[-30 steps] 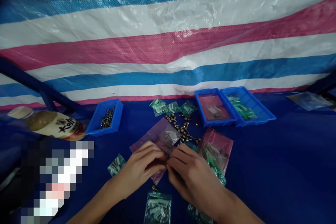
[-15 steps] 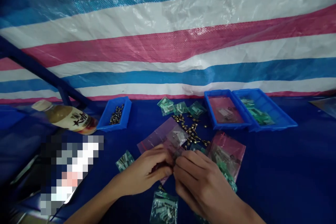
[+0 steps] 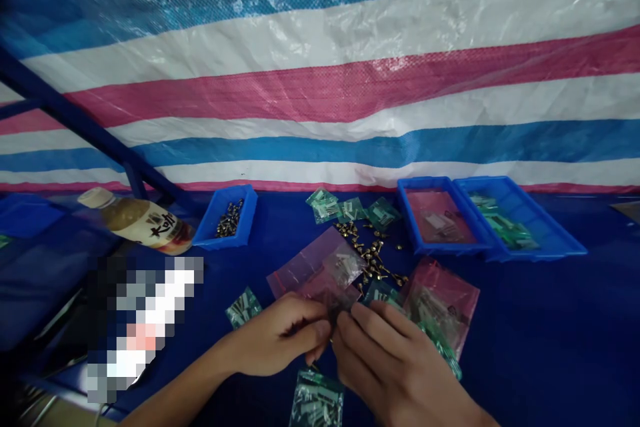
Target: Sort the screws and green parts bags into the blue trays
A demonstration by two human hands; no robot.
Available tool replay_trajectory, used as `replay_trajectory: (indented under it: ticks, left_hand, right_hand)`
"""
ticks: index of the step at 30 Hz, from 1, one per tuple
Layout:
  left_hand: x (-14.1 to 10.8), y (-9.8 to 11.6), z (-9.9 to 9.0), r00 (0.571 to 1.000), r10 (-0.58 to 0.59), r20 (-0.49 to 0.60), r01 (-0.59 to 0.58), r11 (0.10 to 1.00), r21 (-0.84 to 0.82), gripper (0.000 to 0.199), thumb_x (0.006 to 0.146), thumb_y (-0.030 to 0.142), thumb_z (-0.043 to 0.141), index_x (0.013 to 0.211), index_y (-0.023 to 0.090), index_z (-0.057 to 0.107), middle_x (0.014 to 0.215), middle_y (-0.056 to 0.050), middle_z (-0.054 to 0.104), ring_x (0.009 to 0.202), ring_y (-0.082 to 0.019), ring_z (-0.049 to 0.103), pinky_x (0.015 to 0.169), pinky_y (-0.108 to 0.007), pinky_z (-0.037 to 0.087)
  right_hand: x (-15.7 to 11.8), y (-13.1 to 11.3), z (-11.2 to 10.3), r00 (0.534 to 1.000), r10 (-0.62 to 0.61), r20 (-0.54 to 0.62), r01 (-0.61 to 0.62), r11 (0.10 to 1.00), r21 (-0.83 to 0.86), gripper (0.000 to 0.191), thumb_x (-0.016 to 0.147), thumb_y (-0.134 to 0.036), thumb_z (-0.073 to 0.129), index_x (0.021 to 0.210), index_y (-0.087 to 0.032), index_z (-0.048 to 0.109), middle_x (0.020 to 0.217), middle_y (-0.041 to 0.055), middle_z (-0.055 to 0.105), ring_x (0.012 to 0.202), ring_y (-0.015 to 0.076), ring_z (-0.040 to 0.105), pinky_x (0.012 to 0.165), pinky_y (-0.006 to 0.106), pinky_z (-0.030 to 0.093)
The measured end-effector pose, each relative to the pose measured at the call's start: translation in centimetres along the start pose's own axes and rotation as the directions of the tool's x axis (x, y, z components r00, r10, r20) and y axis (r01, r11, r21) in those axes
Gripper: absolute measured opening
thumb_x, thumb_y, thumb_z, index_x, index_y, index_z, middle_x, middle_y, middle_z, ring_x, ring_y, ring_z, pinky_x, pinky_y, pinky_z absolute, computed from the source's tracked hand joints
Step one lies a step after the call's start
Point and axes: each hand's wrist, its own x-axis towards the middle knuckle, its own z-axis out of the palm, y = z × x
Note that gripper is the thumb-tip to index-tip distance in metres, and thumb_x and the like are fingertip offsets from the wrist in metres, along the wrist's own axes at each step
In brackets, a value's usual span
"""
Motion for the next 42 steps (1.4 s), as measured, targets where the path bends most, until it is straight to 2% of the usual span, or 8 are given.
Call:
replay_trajectory:
  ticks: [6, 10, 11, 16, 24, 34, 39, 42]
  left_hand:
    - [-1.7, -0.1, -4.5, 0.905, 0.223, -0.362, 0.032, 0.813, 0.582, 0.025, 0.095, 0.03, 0.051, 0.076, 0.018, 0.062, 0.074, -0.001, 0.062, 0.074, -0.015, 0.056, 0.069, -0.026, 0.042]
    - [-4.7, -2.4, -10.9, 0.48, 0.437, -0.761, 0.521, 0.555, 0.648, 0.021, 0.093, 0.038, 0.057, 0.089, 0.02, 0.065, 0.089, -0.005, 0.067, 0.089, -0.022, 0.058, 0.087, -0.035, 0.042]
    - [-5.3, -3.1, -12.2, 0.441, 0.456, -0.773, 0.575, 0.518, 0.633, 0.021, 0.092, 0.039, 0.058, 0.09, 0.02, 0.066, 0.089, -0.005, 0.067, 0.086, -0.022, 0.058, 0.086, -0.035, 0.042]
    - [-5.9, -5.3, -14.4, 0.513, 0.441, -0.737, 0.513, 0.531, 0.675, 0.021, 0.09, 0.04, 0.06, 0.099, 0.023, 0.07, 0.093, -0.002, 0.071, 0.084, -0.02, 0.059, 0.081, -0.031, 0.044]
    - [-6.3, -4.4, -13.6, 0.349, 0.476, -0.807, 0.624, 0.525, 0.579, 0.03, 0.098, 0.037, 0.045, 0.109, 0.023, 0.068, 0.094, -0.004, 0.072, 0.084, -0.022, 0.062, 0.079, -0.032, 0.045]
    - [-5.8, -5.3, -13.8, 0.578, 0.164, -0.8, 0.735, 0.321, 0.597, 0.056, 0.099, 0.042, 0.026, 0.07, 0.018, 0.068, 0.081, -0.012, 0.073, 0.094, -0.03, 0.065, 0.094, -0.049, 0.033]
    - [-5.6, -5.4, -13.6, 0.596, 0.198, -0.778, 0.691, 0.366, 0.623, 0.049, 0.1, 0.041, 0.027, 0.088, 0.02, 0.07, 0.098, -0.009, 0.074, 0.095, -0.027, 0.067, 0.096, -0.046, 0.034]
    - [-5.1, -5.3, -12.9, 0.499, 0.303, -0.812, 0.709, 0.395, 0.583, 0.043, 0.098, 0.045, 0.033, 0.105, 0.021, 0.068, 0.116, -0.008, 0.069, 0.109, -0.028, 0.061, 0.101, -0.045, 0.034]
  right_hand:
    - [0.3, 0.8, 0.1, 0.996, 0.086, -0.003, -0.086, 0.996, -0.014, 0.019, 0.095, -0.014, 0.052, 0.101, -0.014, 0.07, 0.1, 0.0067, 0.072, 0.098, 0.0216, 0.062, 0.086, 0.036, 0.05]
    - [0.3, 0.8, 0.0, 0.993, 0.117, 0.016, -0.117, 0.993, 0.016, 0.02, 0.095, -0.014, 0.052, 0.1, -0.015, 0.07, 0.101, 0.0075, 0.071, 0.099, 0.022, 0.062, 0.087, 0.038, 0.052]
    - [0.2, 0.7, 0.0, 0.993, 0.118, 0.018, -0.119, 0.993, 0.019, 0.019, 0.095, -0.014, 0.052, 0.1, -0.015, 0.07, 0.102, 0.0078, 0.071, 0.1, 0.0228, 0.062, 0.086, 0.039, 0.053]
    - [0.1, 0.5, 0.2, 0.993, 0.119, 0.024, -0.12, 0.992, 0.036, 0.017, 0.093, -0.014, 0.055, 0.099, -0.014, 0.071, 0.103, 0.0085, 0.07, 0.1, 0.0245, 0.061, 0.087, 0.041, 0.052]
    - [0.3, 0.8, -0.1, 0.988, 0.154, 0.031, -0.156, 0.986, 0.057, 0.013, 0.09, -0.012, 0.06, 0.099, -0.012, 0.069, 0.101, 0.01, 0.068, 0.099, 0.0249, 0.059, 0.086, 0.042, 0.053]
    - [0.4, 0.6, -0.2, 0.986, 0.159, 0.038, -0.162, 0.985, 0.064, 0.012, 0.091, -0.012, 0.057, 0.095, -0.013, 0.069, 0.097, 0.0083, 0.068, 0.098, 0.0238, 0.058, 0.086, 0.04, 0.052]
    - [0.5, 0.4, -0.5, 0.989, 0.145, 0.03, -0.147, 0.986, 0.077, 0.015, 0.093, -0.013, 0.055, 0.095, -0.013, 0.069, 0.094, 0.0082, 0.068, 0.096, 0.0233, 0.058, 0.083, 0.039, 0.052]
    - [0.5, 0.4, -0.5, 0.988, 0.154, 0.027, -0.156, 0.984, 0.083, 0.014, 0.093, -0.013, 0.055, 0.096, -0.013, 0.069, 0.095, 0.0075, 0.068, 0.095, 0.0227, 0.058, 0.084, 0.039, 0.052]
